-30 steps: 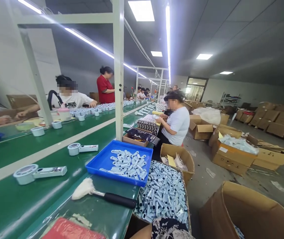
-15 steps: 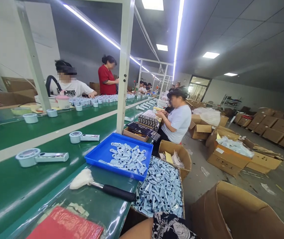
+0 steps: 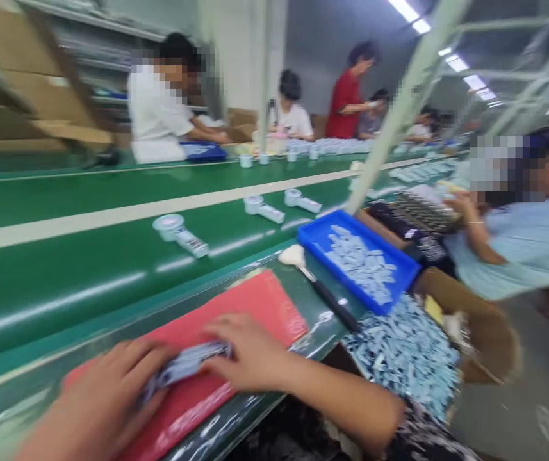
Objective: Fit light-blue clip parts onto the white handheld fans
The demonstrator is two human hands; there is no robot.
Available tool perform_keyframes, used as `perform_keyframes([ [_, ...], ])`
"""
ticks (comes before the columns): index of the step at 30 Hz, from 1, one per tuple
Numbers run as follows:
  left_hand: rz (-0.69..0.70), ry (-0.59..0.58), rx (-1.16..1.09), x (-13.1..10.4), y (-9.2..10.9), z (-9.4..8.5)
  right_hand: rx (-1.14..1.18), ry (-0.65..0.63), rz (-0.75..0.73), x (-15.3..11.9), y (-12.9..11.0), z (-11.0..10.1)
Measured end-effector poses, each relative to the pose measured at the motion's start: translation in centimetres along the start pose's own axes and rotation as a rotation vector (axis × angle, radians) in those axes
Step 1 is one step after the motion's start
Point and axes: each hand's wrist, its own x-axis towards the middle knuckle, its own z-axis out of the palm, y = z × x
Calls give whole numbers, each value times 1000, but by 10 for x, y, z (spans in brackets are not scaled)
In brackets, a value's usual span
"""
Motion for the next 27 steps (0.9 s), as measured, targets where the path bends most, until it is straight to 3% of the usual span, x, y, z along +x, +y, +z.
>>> perform_keyframes([
  [3,-93,-132,47,0,0,-20,120,168,71,-15,18,-5],
  [7,-64,-154,89,38,-18,-46,135,276,97,-26,31,-9],
  [11,-6,-120,341,79,-57,-75,30,279,47,-30,27,0],
  [14,-36,-93,506,106,-92,-94,-28,273,11,-30,25,4],
  [18,-102,-101,526,122,-120,-102,-38,288,-30,-30,29,5],
  [22,-90,-112,467,114,-111,-93,-29,278,-35,-30,30,5],
  [27,102,-102,315,95,-68,-84,44,292,41,-28,27,3],
])
